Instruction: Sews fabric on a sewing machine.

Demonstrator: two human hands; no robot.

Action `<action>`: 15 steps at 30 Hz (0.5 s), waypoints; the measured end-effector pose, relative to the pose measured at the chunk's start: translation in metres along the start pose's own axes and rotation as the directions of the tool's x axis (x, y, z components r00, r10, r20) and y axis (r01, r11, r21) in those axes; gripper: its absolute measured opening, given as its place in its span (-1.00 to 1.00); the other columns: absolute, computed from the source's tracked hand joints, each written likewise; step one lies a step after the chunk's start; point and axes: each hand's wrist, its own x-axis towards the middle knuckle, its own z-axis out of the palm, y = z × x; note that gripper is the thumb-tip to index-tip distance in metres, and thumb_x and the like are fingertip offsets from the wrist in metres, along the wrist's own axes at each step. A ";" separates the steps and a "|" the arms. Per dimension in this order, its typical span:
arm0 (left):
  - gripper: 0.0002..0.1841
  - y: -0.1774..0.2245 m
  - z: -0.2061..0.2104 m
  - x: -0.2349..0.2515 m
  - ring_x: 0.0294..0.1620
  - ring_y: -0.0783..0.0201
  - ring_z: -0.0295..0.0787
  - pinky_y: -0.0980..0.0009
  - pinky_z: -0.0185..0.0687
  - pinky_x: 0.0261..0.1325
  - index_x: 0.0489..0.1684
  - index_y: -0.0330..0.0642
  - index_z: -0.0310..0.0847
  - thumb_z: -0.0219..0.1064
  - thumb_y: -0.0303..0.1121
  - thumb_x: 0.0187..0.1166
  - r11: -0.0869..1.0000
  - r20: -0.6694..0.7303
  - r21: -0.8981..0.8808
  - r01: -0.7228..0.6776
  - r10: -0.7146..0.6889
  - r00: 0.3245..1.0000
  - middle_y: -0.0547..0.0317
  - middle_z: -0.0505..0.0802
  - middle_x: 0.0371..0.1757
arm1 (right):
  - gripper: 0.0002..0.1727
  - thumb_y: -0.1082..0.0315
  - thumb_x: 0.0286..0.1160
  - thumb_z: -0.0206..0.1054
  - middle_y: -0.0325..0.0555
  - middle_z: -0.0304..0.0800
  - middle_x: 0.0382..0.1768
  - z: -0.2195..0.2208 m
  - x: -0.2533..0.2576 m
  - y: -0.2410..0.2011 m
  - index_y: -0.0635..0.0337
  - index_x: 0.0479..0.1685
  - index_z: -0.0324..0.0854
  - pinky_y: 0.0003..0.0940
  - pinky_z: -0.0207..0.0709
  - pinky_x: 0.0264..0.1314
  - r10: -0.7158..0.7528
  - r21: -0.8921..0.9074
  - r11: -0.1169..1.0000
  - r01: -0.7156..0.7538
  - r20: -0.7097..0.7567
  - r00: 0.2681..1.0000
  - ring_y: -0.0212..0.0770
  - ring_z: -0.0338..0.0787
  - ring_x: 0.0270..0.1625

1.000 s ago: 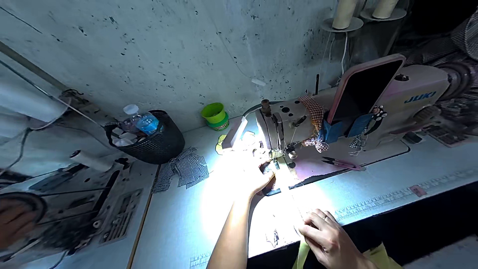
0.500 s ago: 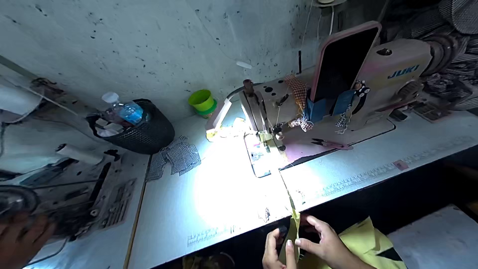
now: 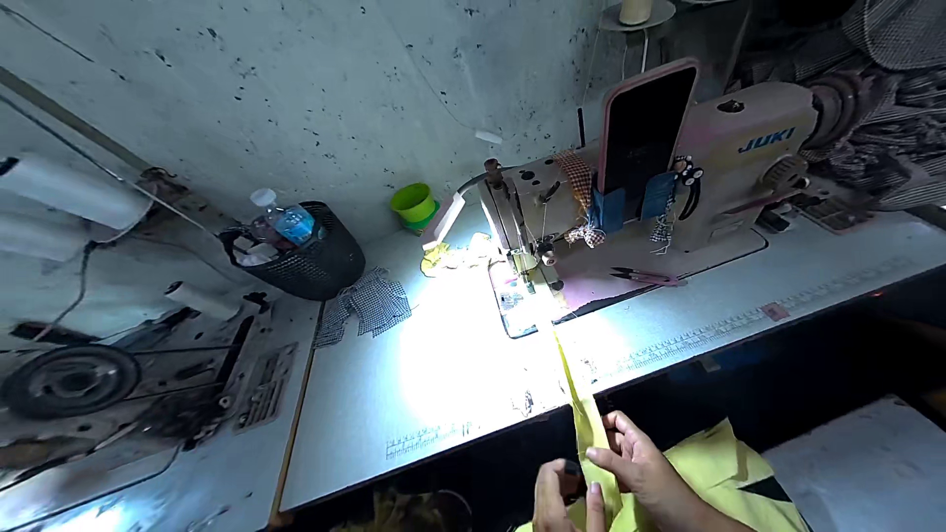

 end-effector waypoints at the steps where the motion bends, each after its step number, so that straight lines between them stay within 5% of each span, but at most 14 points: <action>1: -0.61 -0.001 0.003 0.002 -0.08 0.22 0.80 0.28 0.76 0.08 0.15 -0.52 0.52 0.40 -0.38 0.51 0.998 -0.007 -0.058 0.023 -0.023 1.000 -0.09 0.80 -0.08 | -0.58 0.43 0.38 0.46 -0.10 0.81 -0.26 0.000 0.000 0.002 0.24 0.17 0.39 -0.35 0.77 -0.14 -0.025 -0.032 0.999 0.025 0.000 1.000 -0.27 0.86 -0.23; 4: -0.77 0.006 0.007 0.002 -0.23 0.33 0.86 0.36 0.82 -0.03 -0.09 -0.44 0.68 0.48 -0.47 0.42 0.990 -0.050 -0.136 0.023 -0.030 0.998 0.04 0.87 -0.27 | -0.96 0.44 0.59 0.24 -0.20 0.69 -0.45 -0.002 -0.005 0.010 0.22 -0.15 0.54 -0.41 0.65 -0.29 -0.102 -0.140 0.985 0.098 -0.020 0.995 -0.36 0.73 -0.41; 6: -0.86 0.013 0.007 -0.003 -0.31 0.33 0.88 0.34 0.84 -0.09 -0.20 -0.42 0.73 0.46 -0.52 0.38 0.993 -0.096 0.006 -0.117 0.117 0.988 0.06 0.89 -0.36 | -0.80 0.41 0.69 0.17 -0.21 0.74 -0.44 -0.004 -0.012 0.011 0.22 -0.27 0.66 -0.43 0.70 -0.31 -0.136 -0.181 0.975 0.125 -0.047 0.990 -0.38 0.75 -0.42; 9: -0.88 0.024 0.006 -0.009 -0.41 0.23 0.86 0.30 0.79 -0.18 -0.29 -0.40 0.80 0.47 -0.51 0.34 0.925 -0.108 0.252 -0.284 0.319 0.942 0.05 0.89 -0.44 | -0.79 0.45 0.60 0.23 -0.15 0.79 -0.22 -0.008 -0.021 0.008 0.31 -0.21 0.80 -0.51 0.74 -0.17 -0.147 -0.221 0.967 0.126 -0.079 0.986 -0.41 0.79 -0.28; 15: -0.89 0.026 0.012 -0.006 -0.41 0.18 0.85 0.32 0.76 -0.21 -0.37 -0.35 0.81 0.42 -0.46 0.40 0.854 -0.037 0.386 -0.349 0.393 0.919 0.04 0.87 -0.45 | -0.86 0.60 0.40 0.36 -0.22 0.86 -0.38 -0.010 -0.022 0.005 0.32 -0.15 0.77 -0.51 0.73 -0.26 -0.117 -0.073 0.991 0.113 -0.048 0.992 -0.44 0.80 -0.39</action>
